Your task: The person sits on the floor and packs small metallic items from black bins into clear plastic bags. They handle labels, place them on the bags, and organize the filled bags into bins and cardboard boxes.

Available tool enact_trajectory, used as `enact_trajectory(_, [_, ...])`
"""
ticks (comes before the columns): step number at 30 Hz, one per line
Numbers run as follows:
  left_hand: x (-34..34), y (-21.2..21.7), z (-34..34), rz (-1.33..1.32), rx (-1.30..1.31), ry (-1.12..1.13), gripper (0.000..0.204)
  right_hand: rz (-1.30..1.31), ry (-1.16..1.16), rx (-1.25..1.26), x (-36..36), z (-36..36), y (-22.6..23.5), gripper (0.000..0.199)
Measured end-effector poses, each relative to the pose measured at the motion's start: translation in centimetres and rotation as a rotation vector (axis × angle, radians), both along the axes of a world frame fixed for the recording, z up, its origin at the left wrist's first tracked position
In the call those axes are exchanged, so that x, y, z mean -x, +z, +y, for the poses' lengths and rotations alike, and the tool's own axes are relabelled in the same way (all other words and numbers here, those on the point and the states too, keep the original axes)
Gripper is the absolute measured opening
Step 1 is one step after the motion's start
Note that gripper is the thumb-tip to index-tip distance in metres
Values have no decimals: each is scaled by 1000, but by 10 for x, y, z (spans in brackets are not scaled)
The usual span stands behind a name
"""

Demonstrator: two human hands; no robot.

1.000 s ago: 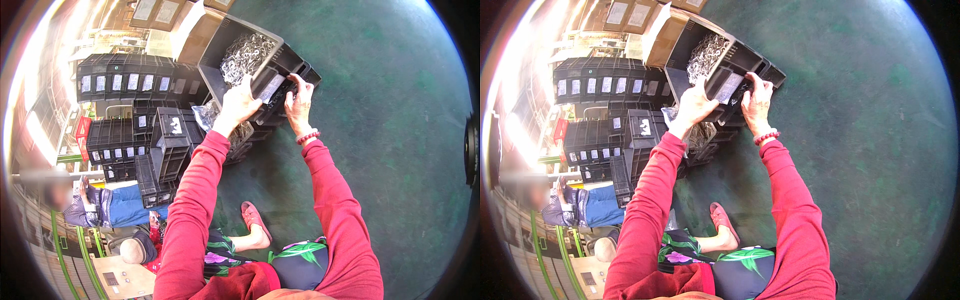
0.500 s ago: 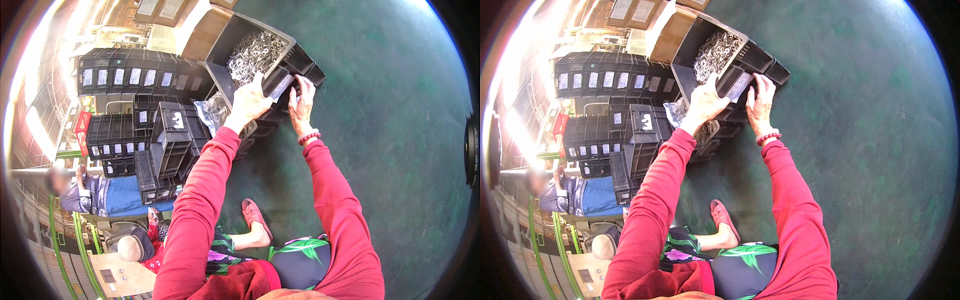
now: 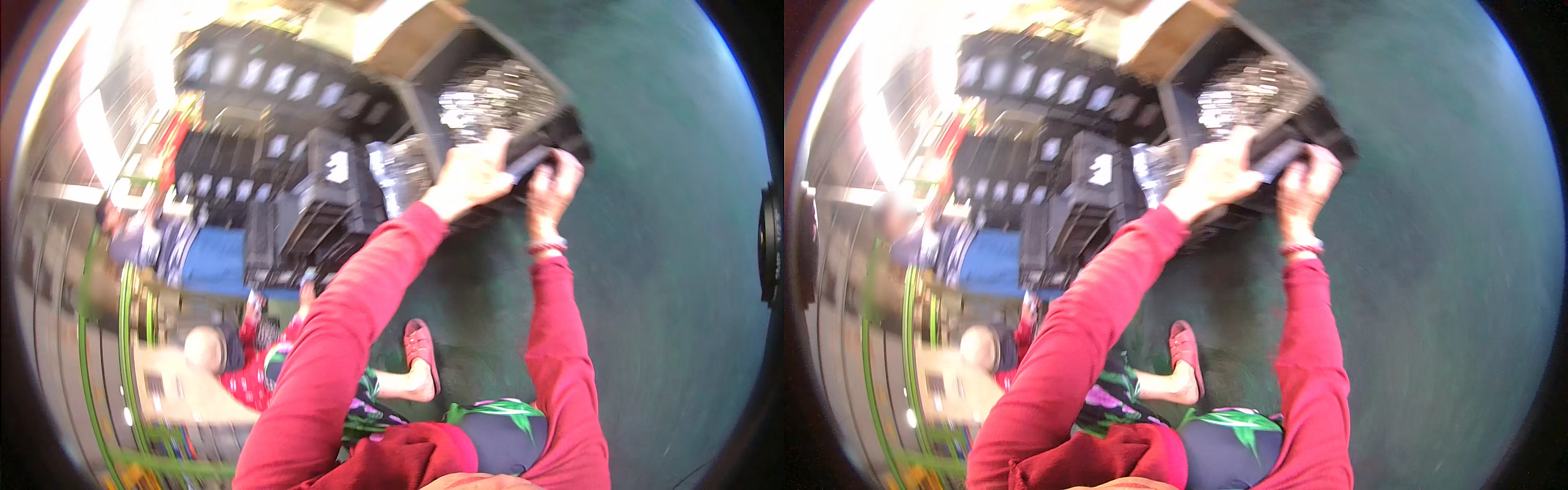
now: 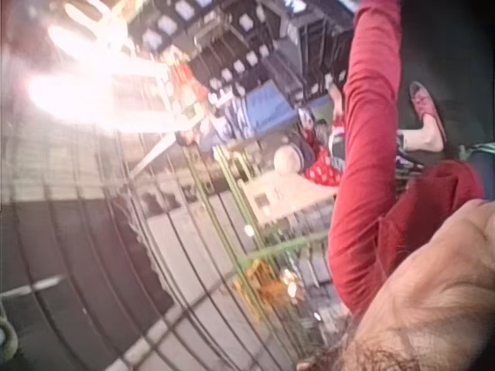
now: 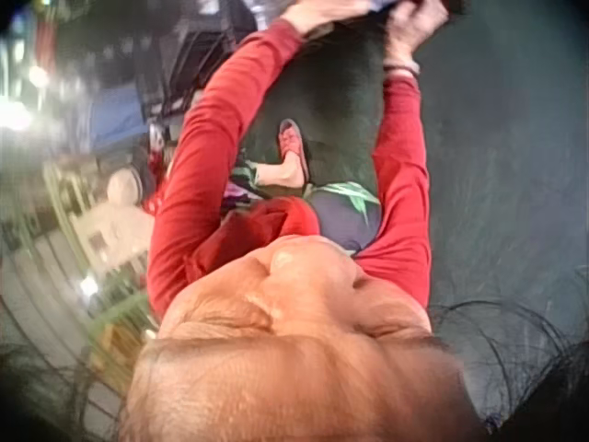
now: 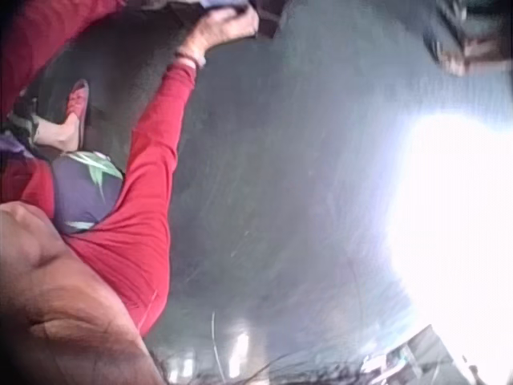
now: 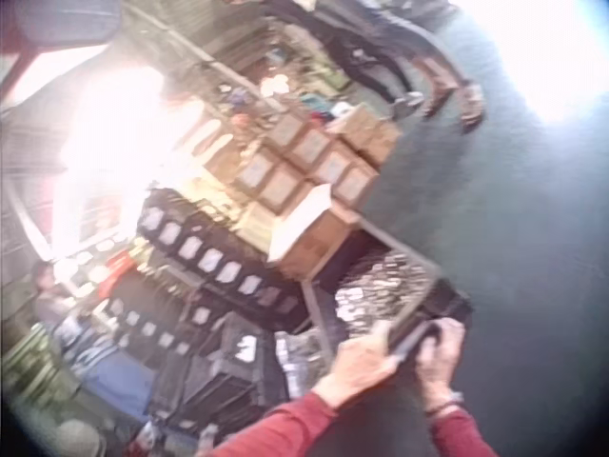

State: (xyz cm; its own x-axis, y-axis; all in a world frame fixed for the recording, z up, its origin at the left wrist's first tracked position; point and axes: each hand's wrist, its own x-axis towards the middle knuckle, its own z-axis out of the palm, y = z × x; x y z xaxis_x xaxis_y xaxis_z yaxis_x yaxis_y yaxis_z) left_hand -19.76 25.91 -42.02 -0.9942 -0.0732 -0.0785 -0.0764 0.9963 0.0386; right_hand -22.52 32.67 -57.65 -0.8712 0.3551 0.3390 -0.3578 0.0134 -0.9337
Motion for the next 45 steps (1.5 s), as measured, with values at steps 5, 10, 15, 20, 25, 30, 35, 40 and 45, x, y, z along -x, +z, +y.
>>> enact_trajectory(5, [7,-14,-14,121,-20,-136,35,-170,100,95,9,-2,-7,21])
enact_trajectory(10, [-11,-20,-14,133,3,-126,35,-267,152,178,7,-5,-30,30])
enact_trajectory(15, [-18,-20,-12,153,11,-112,38,-360,172,295,-7,3,-4,34])
enact_trajectory(20, [-13,-18,-9,142,-2,-123,36,-346,144,475,-4,5,-12,25])
enact_trajectory(25, [-18,34,10,66,23,-100,29,-301,166,127,-17,10,35,21])
enact_trajectory(30, [-8,-20,-14,37,-20,-49,50,-184,54,144,2,-6,-13,9])
enact_trajectory(35, [-4,-16,11,10,30,-63,52,-227,86,301,-6,14,-7,7])
enact_trajectory(40, [-6,-16,-2,53,75,-94,52,-246,88,435,-12,4,6,17])
enact_trajectory(45, [-6,-19,-4,55,71,-73,48,-213,0,433,-12,-8,-3,18])
